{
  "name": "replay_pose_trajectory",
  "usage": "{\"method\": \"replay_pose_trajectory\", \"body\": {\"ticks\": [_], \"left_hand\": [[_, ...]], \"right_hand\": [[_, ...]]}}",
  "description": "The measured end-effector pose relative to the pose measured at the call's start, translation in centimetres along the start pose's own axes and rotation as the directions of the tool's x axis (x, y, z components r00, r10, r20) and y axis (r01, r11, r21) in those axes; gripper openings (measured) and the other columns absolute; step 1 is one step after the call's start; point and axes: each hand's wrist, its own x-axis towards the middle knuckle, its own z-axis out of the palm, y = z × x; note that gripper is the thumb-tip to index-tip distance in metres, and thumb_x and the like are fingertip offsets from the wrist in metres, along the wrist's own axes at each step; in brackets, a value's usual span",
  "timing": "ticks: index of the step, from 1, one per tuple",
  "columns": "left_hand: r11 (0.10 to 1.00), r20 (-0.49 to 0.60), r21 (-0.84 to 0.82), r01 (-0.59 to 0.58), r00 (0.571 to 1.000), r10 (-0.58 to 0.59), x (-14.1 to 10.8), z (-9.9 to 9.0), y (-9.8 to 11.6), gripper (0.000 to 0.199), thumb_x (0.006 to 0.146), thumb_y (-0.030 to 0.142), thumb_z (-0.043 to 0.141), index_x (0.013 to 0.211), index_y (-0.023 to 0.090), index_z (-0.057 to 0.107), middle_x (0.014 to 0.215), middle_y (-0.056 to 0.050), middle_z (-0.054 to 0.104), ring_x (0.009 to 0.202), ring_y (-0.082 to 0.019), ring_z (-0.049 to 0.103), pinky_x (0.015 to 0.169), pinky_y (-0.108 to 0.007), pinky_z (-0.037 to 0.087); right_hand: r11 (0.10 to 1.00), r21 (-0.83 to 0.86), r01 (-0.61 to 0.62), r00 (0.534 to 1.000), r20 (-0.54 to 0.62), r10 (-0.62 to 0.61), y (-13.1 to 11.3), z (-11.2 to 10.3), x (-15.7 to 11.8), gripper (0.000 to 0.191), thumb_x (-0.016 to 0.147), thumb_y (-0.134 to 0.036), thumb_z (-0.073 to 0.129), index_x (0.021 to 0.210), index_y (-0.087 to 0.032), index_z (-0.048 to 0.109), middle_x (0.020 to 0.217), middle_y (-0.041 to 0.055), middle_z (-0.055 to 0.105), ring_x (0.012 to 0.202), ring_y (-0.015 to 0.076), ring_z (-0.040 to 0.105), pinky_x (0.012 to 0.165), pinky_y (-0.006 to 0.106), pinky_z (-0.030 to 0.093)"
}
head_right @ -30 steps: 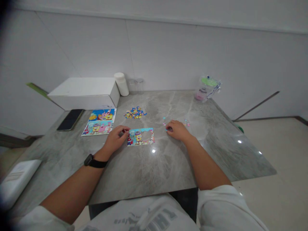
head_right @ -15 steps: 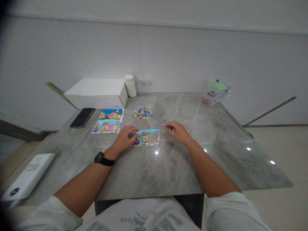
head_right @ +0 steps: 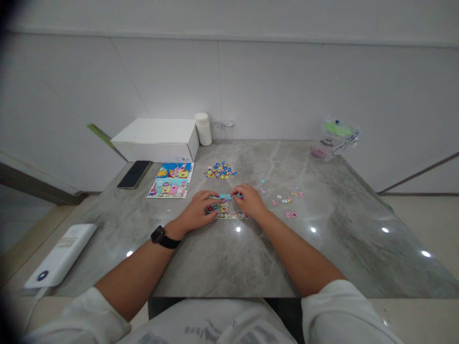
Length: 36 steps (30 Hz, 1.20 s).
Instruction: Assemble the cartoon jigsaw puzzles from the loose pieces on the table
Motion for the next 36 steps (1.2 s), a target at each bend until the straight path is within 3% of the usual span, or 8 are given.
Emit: {"method": "replay_pose_trajectory", "body": {"ticks": [5,14,25,36], "left_hand": [[0.999,0.054,0.031,-0.015,0.998,0.014,0.1,0.0,0.6,0.037,0.095,0.039,0.07,0.13,0.03,0.075,0.138,-0.008,0.068,0.129,-0.03,0.058,0.117,-0.051,0.04],[0.998,0.099,0.054,-0.018,0.995,0.013,0.2,0.2,0.8,0.039,0.094,0.039,0.07,0.132,0.03,0.074,0.138,-0.008,0.069,0.128,-0.03,0.058,0.116,-0.051,0.04],[0.998,0.116,0.056,-0.027,0.993,0.021,0.2,0.4,0.6,0.04,0.093,0.041,0.071,0.132,0.031,0.074,0.137,-0.007,0.069,0.126,-0.03,0.059,0.117,-0.052,0.04],[0.998,0.114,0.061,-0.029,0.993,0.022,0.2,0.4,0.6,0.04,0.093,0.04,0.071,0.132,0.032,0.074,0.136,-0.007,0.069,0.126,-0.029,0.059,0.116,-0.051,0.041]], "right_hand": [[1.0,-0.001,-0.013,1.0,0.025,0.013,0.2,0.6,-0.3,0.013,0.092,-0.017,0.068,0.101,-0.023,0.076,0.092,0.0027,0.073,0.085,0.0171,0.064,0.082,0.029,0.047],[0.998,-0.065,0.023,0.995,0.103,-0.016,0.1,1.1,-0.3,0.01,0.092,-0.021,0.068,0.096,-0.023,0.077,0.086,0.0014,0.076,0.078,0.017,0.065,0.078,0.029,0.044],[0.968,-0.249,-0.027,0.993,0.108,0.055,-0.8,1.4,-0.1,0.01,0.095,-0.027,0.069,0.099,-0.025,0.078,0.097,0.0043,0.079,0.096,0.023,0.069,0.09,0.036,0.041],[0.943,-0.322,0.085,0.992,0.114,-0.05,-1.3,0.5,-1.3,0.014,0.097,-0.025,0.069,0.106,-0.026,0.079,0.104,0.0068,0.076,0.103,0.0246,0.067,0.091,0.038,0.04]]}}
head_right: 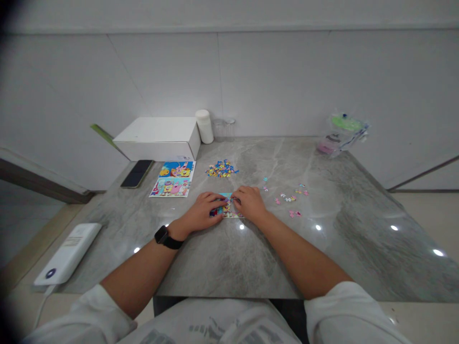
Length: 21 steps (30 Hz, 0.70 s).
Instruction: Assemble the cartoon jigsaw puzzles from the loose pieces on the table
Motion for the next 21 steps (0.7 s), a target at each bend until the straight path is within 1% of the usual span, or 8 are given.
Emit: {"method": "replay_pose_trajectory", "body": {"ticks": [3,8,12,17,21], "left_hand": [[1.0,0.003,0.004,0.002,1.0,-0.002,0.02,-0.05,0.07,0.04,0.093,0.039,0.071,0.132,0.03,0.074,0.137,-0.008,0.069,0.126,-0.03,0.059,0.116,-0.051,0.041],[1.0,0.002,0.0,0.005,1.0,-0.005,0.02,-0.11,0.08,0.04,0.092,0.039,0.072,0.131,0.031,0.074,0.137,-0.008,0.069,0.127,-0.03,0.059,0.117,-0.051,0.04],[1.0,0.007,0.002,0.004,1.0,-0.004,-0.03,-0.06,-0.01,0.041,0.092,0.039,0.072,0.132,0.03,0.074,0.138,-0.008,0.068,0.127,-0.03,0.058,0.116,-0.051,0.04],[1.0,-0.001,0.007,-0.007,1.0,0.007,-0.06,-0.01,-0.04,0.04,0.093,0.04,0.071,0.131,0.029,0.074,0.137,-0.008,0.069,0.126,-0.029,0.059,0.116,-0.05,0.041],[1.0,0.001,0.008,-0.014,1.0,0.014,-0.03,-0.17,0.08,0.037,0.094,0.039,0.071,0.129,0.029,0.074,0.137,-0.007,0.069,0.126,-0.029,0.059,0.116,-0.049,0.041]], "right_hand": [[0.999,-0.026,0.047,0.999,0.018,-0.046,-0.19,0.0,-0.09,0.014,0.097,-0.027,0.069,0.105,-0.026,0.081,0.104,0.007,0.075,0.101,0.0244,0.066,0.091,0.039,0.04],[0.996,-0.041,0.082,0.996,0.046,-0.08,-0.32,0.11,0.05,0.016,0.099,-0.027,0.067,0.106,-0.026,0.082,0.104,0.0077,0.075,0.102,0.0246,0.065,0.092,0.039,0.04],[0.996,-0.041,0.082,0.995,0.059,-0.08,-0.33,0.03,0.04,0.017,0.099,-0.025,0.066,0.105,-0.026,0.082,0.104,0.0082,0.075,0.101,0.0248,0.064,0.093,0.039,0.04],[0.996,-0.038,0.084,0.995,0.05,-0.082,-0.27,-0.08,-0.04,0.019,0.098,-0.022,0.065,0.107,-0.025,0.081,0.105,0.0081,0.077,0.102,0.0251,0.064,0.093,0.039,0.04],[0.996,-0.029,0.088,0.995,0.043,-0.087,-0.14,-0.04,-0.06,0.019,0.098,-0.022,0.065,0.106,-0.026,0.081,0.104,0.0068,0.077,0.101,0.0245,0.065,0.093,0.039,0.039]]}}
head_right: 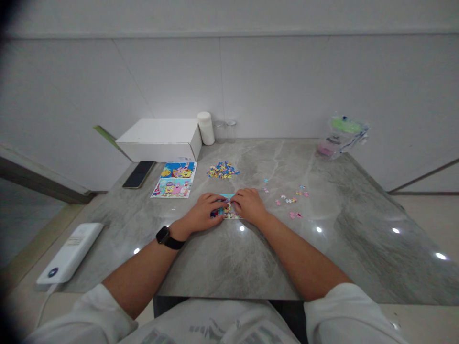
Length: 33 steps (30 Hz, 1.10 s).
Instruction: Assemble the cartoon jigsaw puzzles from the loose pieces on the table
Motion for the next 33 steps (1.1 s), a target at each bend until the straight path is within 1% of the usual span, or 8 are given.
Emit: {"method": "replay_pose_trajectory", "body": {"ticks": [8,10,16,20,23,27,30,33], "left_hand": [[1.0,-0.005,-0.015,0.001,1.0,-0.001,0.1,-0.2,0.2,0.036,0.093,0.036,0.071,0.128,0.029,0.075,0.136,-0.006,0.069,0.126,-0.028,0.059,0.116,-0.049,0.041],[1.0,-0.009,-0.019,0.002,1.0,-0.002,0.1,-0.2,0.2,0.035,0.093,0.036,0.071,0.127,0.029,0.075,0.136,-0.007,0.07,0.125,-0.028,0.059,0.116,-0.049,0.041],[1.0,-0.035,-0.024,-0.012,0.999,0.011,0.0,0.0,0.0,0.035,0.095,0.038,0.069,0.128,0.029,0.075,0.135,-0.007,0.069,0.125,-0.028,0.06,0.115,-0.049,0.042],[1.0,-0.107,-0.024,0.001,0.994,-0.003,-0.1,0.4,-0.6,0.034,0.095,0.033,0.069,0.128,0.028,0.075,0.136,-0.008,0.068,0.126,-0.028,0.06,0.115,-0.049,0.044],[0.999,-0.183,-0.032,0.037,0.982,-0.042,0.0,0.5,-1.2,0.029,0.095,0.027,0.068,0.122,0.027,0.076,0.13,-0.009,0.069,0.122,-0.027,0.062,0.111,-0.048,0.048],[0.994,-0.273,-0.059,0.094,0.956,-0.106,0.2,0.4,-1.8,0.021,0.098,0.027,0.064,0.114,0.024,0.077,0.12,-0.008,0.071,0.115,-0.025,0.064,0.106,-0.046,0.05],[0.991,-0.304,-0.069,0.112,0.944,-0.128,0.1,0.3,-2.0,0.02,0.098,0.024,0.062,0.112,0.023,0.076,0.119,-0.008,0.07,0.114,-0.025,0.064,0.104,-0.045,0.05],[0.991,-0.312,-0.074,0.111,0.941,-0.129,0.1,0.3,-2.1,0.021,0.096,0.022,0.062,0.113,0.023,0.075,0.118,-0.008,0.07,0.114,-0.025,0.063,0.104,-0.045,0.05]], "right_hand": [[0.994,0.071,-0.087,0.979,-0.181,0.099,1.0,-0.2,-0.2,0.024,0.096,-0.014,0.06,0.11,-0.022,0.078,0.109,0.0075,0.076,0.103,0.0241,0.067,0.091,0.037,0.042],[0.994,0.076,-0.079,0.979,-0.184,0.092,1.1,-0.1,-0.2,0.023,0.096,-0.014,0.06,0.109,-0.022,0.077,0.108,0.0073,0.076,0.102,0.024,0.067,0.091,0.037,0.042],[0.998,0.068,-0.009,0.994,-0.106,0.016,0.5,0.3,-0.2,0.021,0.094,-0.014,0.063,0.107,-0.023,0.078,0.105,0.0071,0.074,0.102,0.0228,0.065,0.091,0.036,0.041],[0.997,0.075,-0.001,0.996,-0.092,0.008,0.4,0.4,-0.2,0.022,0.093,-0.014,0.064,0.105,-0.023,0.08,0.105,0.0068,0.073,0.101,0.0223,0.066,0.089,0.035,0.042],[0.997,0.08,-0.005,0.995,-0.103,0.013,0.6,0.4,-0.2,0.025,0.092,-0.013,0.063,0.107,-0.023,0.08,0.106,0.0075,0.073,0.102,0.0224,0.065,0.09,0.036,0.042],[0.996,0.09,0.0,0.995,-0.1,0.009,0.9,0.6,-0.4,0.026,0.091,-0.014,0.063,0.106,-0.024,0.081,0.107,0.0071,0.073,0.101,0.0224,0.065,0.091,0.037,0.043],[0.99,0.138,-0.014,0.986,-0.165,0.037,1.1,0.7,-0.4,0.03,0.087,-0.011,0.062,0.106,-0.024,0.081,0.106,0.0063,0.073,0.1,0.0222,0.066,0.091,0.036,0.045],[0.972,0.234,-0.021,0.958,-0.274,0.087,1.4,-0.1,-0.3,0.031,0.084,-0.009,0.059,0.102,-0.024,0.08,0.104,0.0057,0.072,0.097,0.0212,0.067,0.09,0.035,0.048]]}}
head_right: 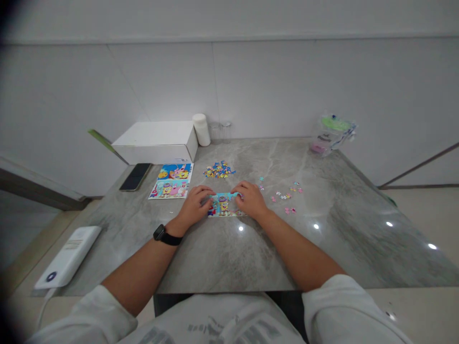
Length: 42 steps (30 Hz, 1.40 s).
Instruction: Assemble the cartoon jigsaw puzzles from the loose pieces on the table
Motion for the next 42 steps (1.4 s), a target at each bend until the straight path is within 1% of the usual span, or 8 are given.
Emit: {"method": "replay_pose_trajectory", "body": {"ticks": [4,7,10,12,17,22,31,42], "left_hand": [[1.0,-0.007,-0.015,0.006,1.0,-0.006,0.1,-0.2,0.1,0.02,0.094,0.02,0.061,0.109,0.022,0.075,0.115,-0.008,0.071,0.112,-0.025,0.064,0.104,-0.045,0.05],[0.999,0.0,-0.028,0.031,1.0,-0.031,0.3,-0.2,0.1,0.02,0.095,0.022,0.06,0.108,0.023,0.074,0.115,-0.008,0.071,0.113,-0.025,0.065,0.104,-0.046,0.05],[0.998,0.006,-0.04,0.045,0.999,-0.045,0.3,-0.2,-0.1,0.02,0.096,0.024,0.059,0.109,0.023,0.074,0.115,-0.008,0.07,0.114,-0.026,0.064,0.105,-0.046,0.05],[0.998,0.005,-0.048,0.044,0.999,-0.044,0.2,-0.1,-0.3,0.021,0.097,0.027,0.058,0.11,0.022,0.074,0.115,-0.008,0.07,0.114,-0.025,0.064,0.105,-0.046,0.05],[0.996,0.021,-0.065,0.054,0.998,-0.053,0.2,0.0,-0.5,0.024,0.099,0.031,0.056,0.113,0.022,0.073,0.116,-0.008,0.07,0.114,-0.025,0.064,0.106,-0.046,0.05],[0.997,0.049,-0.06,0.057,0.997,-0.054,0.2,0.1,-0.6,0.024,0.1,0.032,0.055,0.113,0.022,0.072,0.116,-0.008,0.071,0.113,-0.025,0.064,0.105,-0.047,0.05],[0.996,0.052,-0.077,0.051,0.998,-0.047,0.1,0.1,-0.8,0.025,0.101,0.036,0.055,0.113,0.022,0.072,0.114,-0.008,0.072,0.111,-0.025,0.066,0.104,-0.045,0.051],[0.995,0.054,-0.078,0.064,0.997,-0.06,0.0,0.0,-0.6,0.025,0.101,0.035,0.055,0.113,0.023,0.072,0.114,-0.008,0.073,0.11,-0.025,0.067,0.103,-0.045,0.052]], "right_hand": [[0.994,0.069,-0.085,0.975,-0.201,0.097,0.9,-3.4,1.0,0.03,0.084,-0.013,0.057,0.099,-0.025,0.08,0.1,0.0059,0.07,0.093,0.0214,0.066,0.089,0.036,0.052],[0.975,0.058,-0.214,0.913,-0.342,0.221,2.9,-7.2,1.5,0.026,0.085,-0.02,0.057,0.096,-0.023,0.08,0.101,0.0071,0.07,0.082,0.0204,0.063,0.086,0.037,0.053],[0.935,0.054,-0.352,0.851,-0.398,0.343,5.9,-10.4,0.8,0.027,0.083,-0.026,0.057,0.096,-0.022,0.08,0.101,0.0084,0.073,0.077,0.0203,0.061,0.082,0.038,0.053],[0.904,0.041,-0.425,0.816,-0.415,0.402,8.0,-11.4,-0.5,0.027,0.082,-0.028,0.058,0.097,-0.022,0.08,0.102,0.009,0.074,0.076,0.0207,0.061,0.084,0.039,0.053],[0.838,0.014,-0.545,0.756,-0.425,0.499,11.6,-11.0,-4.4,0.029,0.086,-0.03,0.055,0.099,-0.02,0.079,0.102,0.0109,0.075,0.077,0.0222,0.062,0.086,0.041,0.053],[0.832,-0.105,-0.544,0.789,-0.403,0.465,13.2,-10.4,-5.7,0.029,0.086,-0.026,0.054,0.099,-0.021,0.079,0.102,0.0119,0.074,0.081,0.0236,0.063,0.089,0.042,0.052],[0.844,-0.128,-0.521,0.827,-0.321,0.462,13.4,-10.5,-6.0,0.029,0.089,-0.026,0.055,0.105,-0.021,0.078,0.101,0.0095,0.075,0.08,0.0219,0.064,0.087,0.039,0.052],[0.844,-0.158,-0.512,0.845,-0.268,0.463,12.9,-10.6,-6.0,0.024,0.09,-0.026,0.059,0.103,-0.022,0.079,0.101,0.0088,0.075,0.081,0.0222,0.064,0.088,0.039,0.052]]}}
